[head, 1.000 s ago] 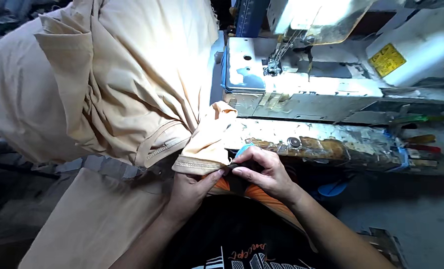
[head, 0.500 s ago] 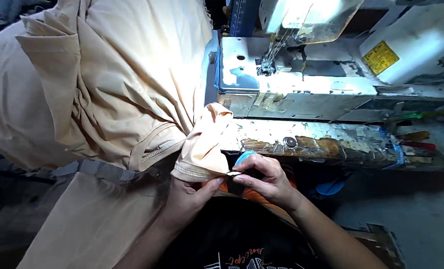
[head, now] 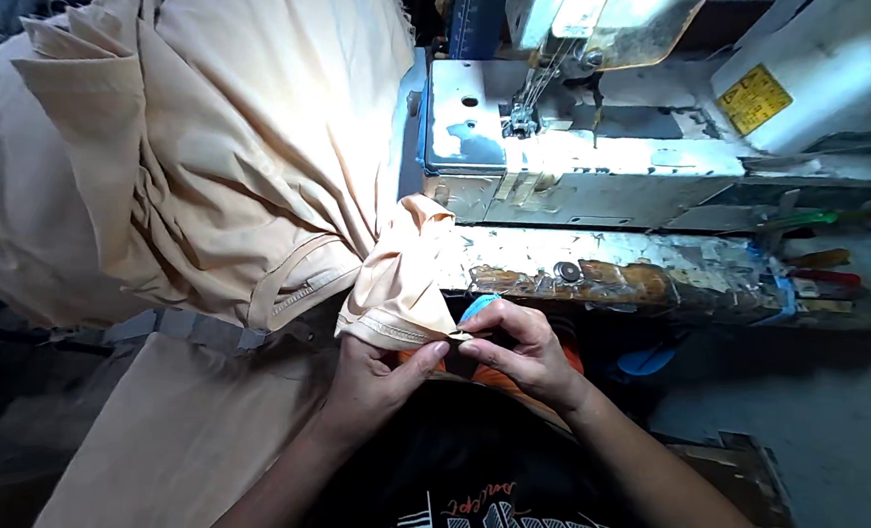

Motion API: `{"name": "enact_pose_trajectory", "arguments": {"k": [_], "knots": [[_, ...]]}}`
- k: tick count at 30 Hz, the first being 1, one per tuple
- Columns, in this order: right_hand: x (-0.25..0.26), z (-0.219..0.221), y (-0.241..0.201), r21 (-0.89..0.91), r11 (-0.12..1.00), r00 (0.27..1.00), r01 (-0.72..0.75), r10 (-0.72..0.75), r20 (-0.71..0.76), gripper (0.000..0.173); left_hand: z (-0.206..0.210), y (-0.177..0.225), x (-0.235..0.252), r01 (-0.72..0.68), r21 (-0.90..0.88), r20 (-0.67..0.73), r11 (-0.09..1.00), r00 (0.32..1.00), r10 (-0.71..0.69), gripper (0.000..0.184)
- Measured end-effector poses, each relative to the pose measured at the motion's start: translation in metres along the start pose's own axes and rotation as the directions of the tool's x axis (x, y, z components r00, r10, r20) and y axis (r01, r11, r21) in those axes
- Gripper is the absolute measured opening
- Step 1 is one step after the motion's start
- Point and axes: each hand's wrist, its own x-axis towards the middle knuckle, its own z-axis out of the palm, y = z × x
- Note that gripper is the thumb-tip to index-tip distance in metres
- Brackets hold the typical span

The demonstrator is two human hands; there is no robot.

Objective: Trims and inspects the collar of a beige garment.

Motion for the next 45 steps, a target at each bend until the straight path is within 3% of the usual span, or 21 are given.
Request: {"name": "enact_pose_trajectory", "arguments": {"k": [5, 11, 15, 22, 28, 40, 43, 45], "knots": [[-0.003, 0.0, -0.007, 0.001, 0.999, 0.999, -0.038, 0.038, 0.014, 0.025, 0.004, -0.001, 0.001, -0.037, 0.121, 0.075, 0.992, 0.997, 0.028, 0.007], [-0.009, -0.003, -0.008, 0.014, 1.0, 0.999, -0.028, 0.028, -0.038, 0.018, 0.01, -0.001, 0.006, -0.019, 0.103, 0.142, 0.994, 0.99, 0.004, 0.007], [-0.018, -0.007, -0.006, -0.013, 0.999, 0.995, -0.049, 0.047, -0.092, 0.012, 0.013, -0.002, 0.007, 0.017, 0.043, 0.117, 0.999, 0.993, -0.022, 0.005], [-0.022, -0.007, -0.01, -0.037, 0.993, 0.991, -0.108, 0.105, -0.082, 0.022, 0.02, -0.013, 0.004, -0.04, 0.116, 0.155, 0.992, 0.988, 0.021, 0.005], [-0.027, -0.009, -0.008, -0.05, 0.993, 0.99, -0.104, 0.099, -0.095, 0.017, 0.022, -0.018, 0.004, -0.027, 0.117, 0.175, 0.993, 0.985, 0.006, 0.005], [-0.029, -0.012, -0.016, -0.202, 0.964, 0.984, -0.173, 0.16, -0.079, 0.025, 0.023, -0.03, -0.002, -0.177, 0.254, 0.244, 0.951, 0.963, 0.114, 0.012], [-0.031, -0.01, -0.017, -0.16, 0.969, 0.982, -0.186, 0.177, -0.07, 0.022, 0.023, -0.033, -0.004, -0.179, 0.231, 0.24, 0.956, 0.963, 0.123, 0.01], [-0.033, -0.009, -0.017, -0.137, 0.97, 0.979, -0.201, 0.192, -0.074, 0.018, 0.025, -0.034, -0.007, -0.084, 0.127, 0.2, 0.988, 0.978, 0.057, 0.006]]}}
